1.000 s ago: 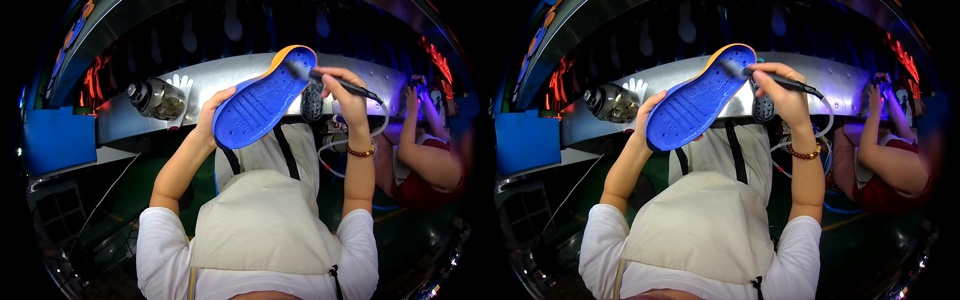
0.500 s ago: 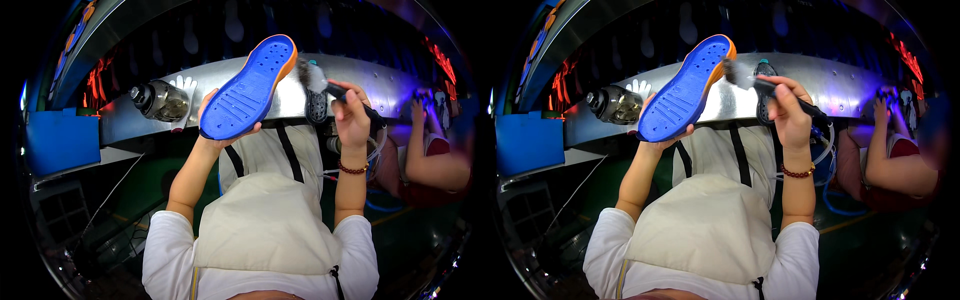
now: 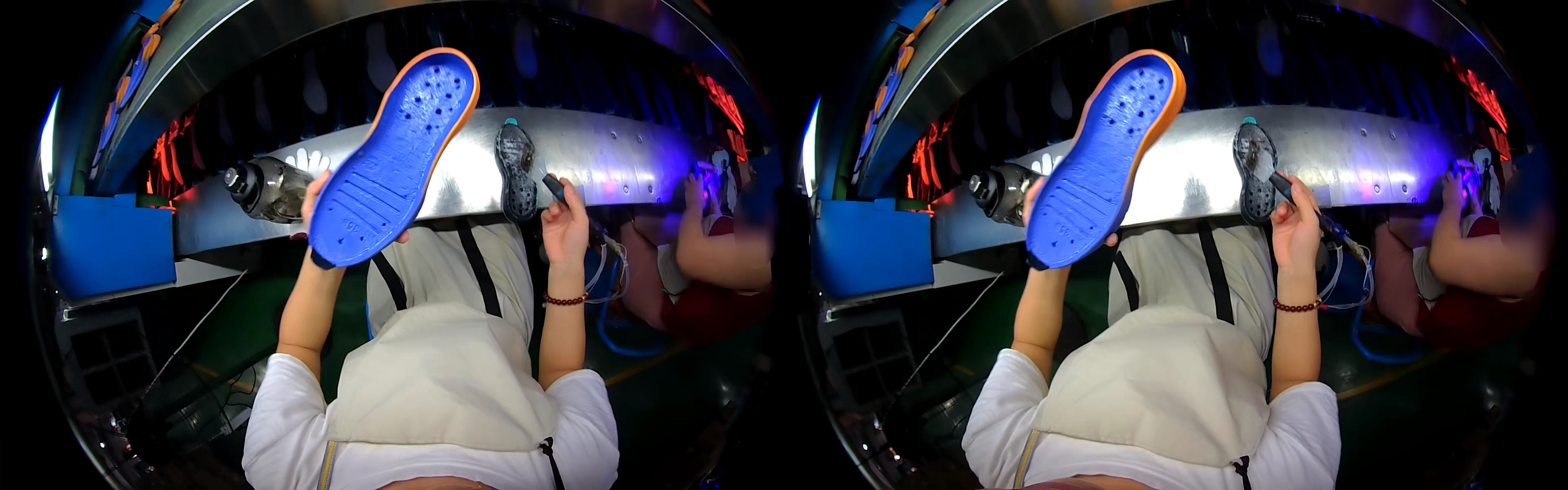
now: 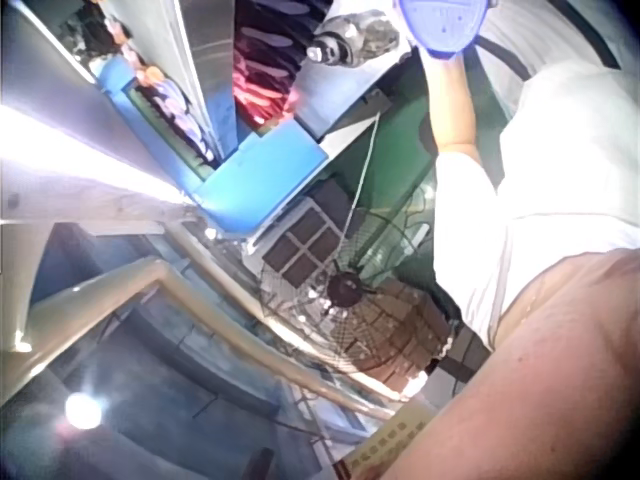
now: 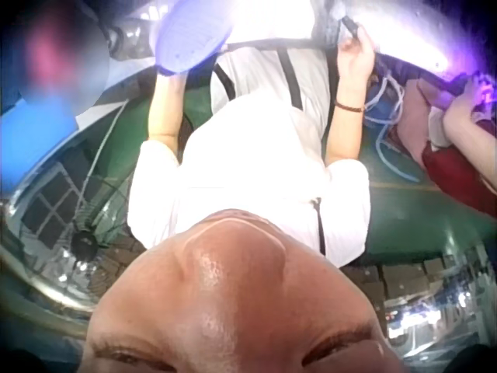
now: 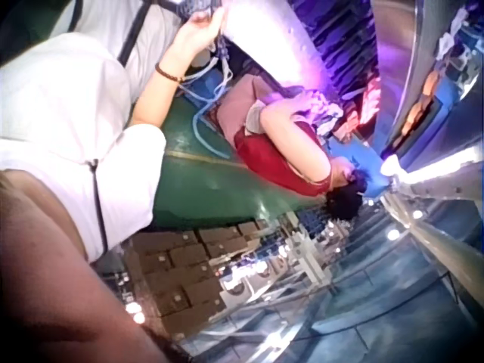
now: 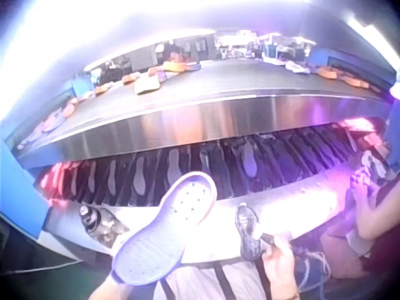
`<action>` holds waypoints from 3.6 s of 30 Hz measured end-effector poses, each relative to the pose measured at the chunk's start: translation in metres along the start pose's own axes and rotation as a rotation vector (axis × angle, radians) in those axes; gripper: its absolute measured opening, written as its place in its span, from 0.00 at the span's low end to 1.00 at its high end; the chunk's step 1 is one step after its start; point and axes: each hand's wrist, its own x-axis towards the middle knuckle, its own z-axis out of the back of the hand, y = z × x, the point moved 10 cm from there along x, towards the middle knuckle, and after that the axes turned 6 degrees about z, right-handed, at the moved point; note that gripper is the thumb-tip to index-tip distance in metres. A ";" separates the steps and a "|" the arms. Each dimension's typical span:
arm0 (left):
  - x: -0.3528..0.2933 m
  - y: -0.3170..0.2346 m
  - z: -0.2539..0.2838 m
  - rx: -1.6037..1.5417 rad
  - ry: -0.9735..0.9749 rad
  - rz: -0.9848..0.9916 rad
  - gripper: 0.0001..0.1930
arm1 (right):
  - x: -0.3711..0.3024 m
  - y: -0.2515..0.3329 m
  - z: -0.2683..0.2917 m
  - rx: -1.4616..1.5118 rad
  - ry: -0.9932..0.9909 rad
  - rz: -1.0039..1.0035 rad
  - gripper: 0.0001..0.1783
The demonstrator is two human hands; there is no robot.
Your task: The person applies a liquid substance to the underside of various shoe soles using a brush, picking them up one by one from an upper conveyor belt and placing them back after coating them.
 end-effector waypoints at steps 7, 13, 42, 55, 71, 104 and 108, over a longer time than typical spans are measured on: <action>0.025 -0.095 -0.127 0.447 0.252 -0.185 0.36 | -0.002 -0.019 0.012 -0.006 -0.032 -0.028 0.13; 0.072 -0.281 -0.137 0.282 0.358 -0.717 0.40 | -0.001 -0.033 0.003 -0.017 0.000 -0.061 0.12; 0.202 -0.334 -0.107 2.257 -1.360 -0.540 0.58 | 0.007 -0.052 0.046 -0.007 -0.131 -0.127 0.12; 0.175 -0.307 -0.146 2.197 -1.293 -0.806 0.33 | 0.002 -0.054 0.034 0.003 -0.065 -0.118 0.11; 0.182 -0.295 -0.157 2.421 -1.252 -0.897 0.28 | 0.002 -0.058 0.041 -0.021 -0.084 -0.136 0.10; 0.205 -0.333 -0.127 0.774 -0.274 -0.761 0.28 | 0.001 -0.066 0.029 -0.054 -0.076 -0.147 0.10; 0.205 -0.324 -0.140 0.724 -0.138 -0.784 0.30 | -0.001 -0.065 0.030 -0.051 -0.091 -0.149 0.10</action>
